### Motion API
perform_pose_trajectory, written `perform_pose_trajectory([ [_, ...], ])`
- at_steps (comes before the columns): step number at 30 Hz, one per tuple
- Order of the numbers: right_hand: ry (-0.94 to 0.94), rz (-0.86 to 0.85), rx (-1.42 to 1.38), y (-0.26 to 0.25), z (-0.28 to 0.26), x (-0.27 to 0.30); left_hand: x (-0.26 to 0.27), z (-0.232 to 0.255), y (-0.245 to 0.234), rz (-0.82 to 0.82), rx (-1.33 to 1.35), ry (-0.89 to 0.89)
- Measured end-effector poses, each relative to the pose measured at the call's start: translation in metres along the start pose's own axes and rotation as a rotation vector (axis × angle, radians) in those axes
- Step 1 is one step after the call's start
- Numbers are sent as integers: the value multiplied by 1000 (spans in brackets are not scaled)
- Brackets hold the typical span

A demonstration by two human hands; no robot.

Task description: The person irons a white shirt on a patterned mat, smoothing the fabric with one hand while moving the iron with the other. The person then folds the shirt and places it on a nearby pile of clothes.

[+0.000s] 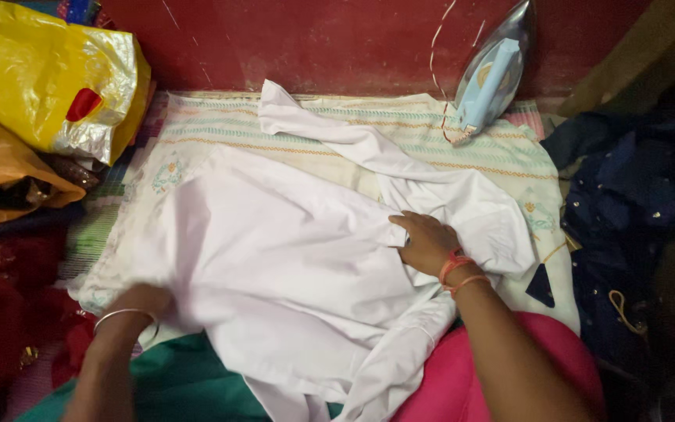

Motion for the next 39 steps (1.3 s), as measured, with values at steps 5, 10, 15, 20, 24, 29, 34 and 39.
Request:
perform_pose_trajectory([
  [5,-12,16,2,4,3,0,12,10,24,-371,-565,-180],
  [10,-19,25,11,3,1,2,45,83,19,460,-443,330],
  [15,-72,124,50,-5,-16,11,17,141,39,301,-405,672],
  [20,-317,388,-58,-24,-32,20,-41,174,44,206,-468,600],
  [24,-208,469,-192,-37,-31,12,-75,182,25,383,-676,624],
  [29,131,266,-306,-38,-19,2,-93,178,-13,203,-673,514],
  [34,-89,371,-130,-39,-24,1,-85,172,-44,304,-456,629],
  [39,-94,336,-102,-39,-26,3,-103,165,-31,282,-505,586],
])
Point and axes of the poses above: each hand's wrist, its own x-axis away from the middle knuckle, its own y-axis out of the palm, z = x × y, the point moved 3 cm from there along -x, towards the middle knuckle, and after that the axes turned 15 degrees about -z, right-handed, at the moved point
